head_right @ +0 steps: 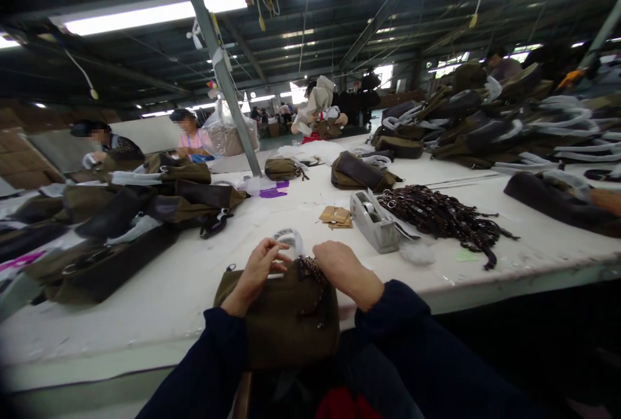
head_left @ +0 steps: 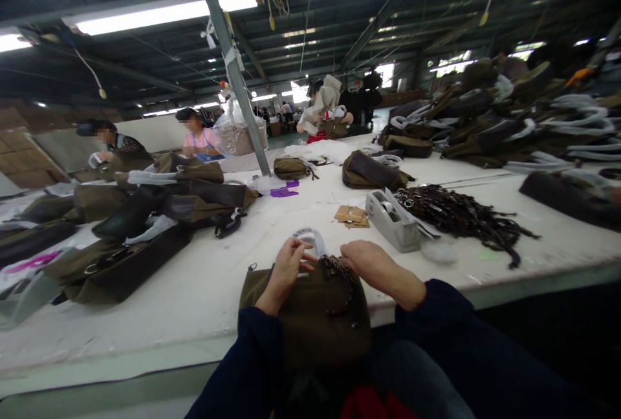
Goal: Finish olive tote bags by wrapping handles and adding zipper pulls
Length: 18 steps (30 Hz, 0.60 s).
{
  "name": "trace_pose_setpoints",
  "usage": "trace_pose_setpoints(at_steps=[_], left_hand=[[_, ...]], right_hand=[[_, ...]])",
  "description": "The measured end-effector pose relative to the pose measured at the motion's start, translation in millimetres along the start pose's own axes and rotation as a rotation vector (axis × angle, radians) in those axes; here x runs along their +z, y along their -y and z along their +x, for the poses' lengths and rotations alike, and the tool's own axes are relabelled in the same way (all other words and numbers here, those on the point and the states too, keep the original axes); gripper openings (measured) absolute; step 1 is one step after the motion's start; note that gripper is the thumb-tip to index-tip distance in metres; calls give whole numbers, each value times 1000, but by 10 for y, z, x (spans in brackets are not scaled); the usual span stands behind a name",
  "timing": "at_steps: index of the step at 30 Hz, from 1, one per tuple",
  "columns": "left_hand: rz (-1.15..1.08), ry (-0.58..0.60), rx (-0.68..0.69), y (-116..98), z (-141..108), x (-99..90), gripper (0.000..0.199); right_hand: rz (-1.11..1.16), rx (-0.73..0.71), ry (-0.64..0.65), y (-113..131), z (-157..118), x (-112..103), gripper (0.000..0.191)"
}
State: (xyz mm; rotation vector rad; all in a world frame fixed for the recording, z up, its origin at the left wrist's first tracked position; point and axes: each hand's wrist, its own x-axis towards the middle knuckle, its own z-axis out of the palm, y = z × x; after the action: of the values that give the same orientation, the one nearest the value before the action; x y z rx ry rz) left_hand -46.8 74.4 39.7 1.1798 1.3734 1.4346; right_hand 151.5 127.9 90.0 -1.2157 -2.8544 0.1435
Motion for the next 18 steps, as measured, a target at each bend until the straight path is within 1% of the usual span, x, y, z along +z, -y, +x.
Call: trace_pose_setpoints(at_steps=[2, 4, 6, 7, 8, 9, 11, 13, 15, 18], left_hand=[[-145, 20, -12, -63, -84, 75, 30], [-225, 48, -12, -65, -137, 164, 33], [-210, 60, 4, -22, -157, 233, 33], [-199, 61, 10, 5, -161, 253, 32], [-195, 59, 11, 31, -163, 265, 32], [-199, 58, 8, 53, -165, 268, 32], [-218, 65, 1, 78, -176, 260, 34], [-232, 79, 1, 86, -191, 247, 33], [-235, 90, 10, 98, -203, 243, 26], [-235, 82, -14, 148, -196, 253, 19]], right_hand=[[-22, 40, 28, -32, -45, -23, 20], [100, 20, -52, -40, -68, 16, 17], [348, -22, -197, -33, -69, 117, 15], [510, -33, -264, -25, -63, 183, 17], [691, -29, -301, -12, -53, 253, 20], [882, -16, -311, 4, -42, 321, 23], [1239, 3, -281, 48, -18, 441, 30], [1501, 2, -260, 94, 3, 527, 34], [1654, 0, -275, 126, 20, 585, 36], [1754, 11, -276, 134, 43, 649, 34]])
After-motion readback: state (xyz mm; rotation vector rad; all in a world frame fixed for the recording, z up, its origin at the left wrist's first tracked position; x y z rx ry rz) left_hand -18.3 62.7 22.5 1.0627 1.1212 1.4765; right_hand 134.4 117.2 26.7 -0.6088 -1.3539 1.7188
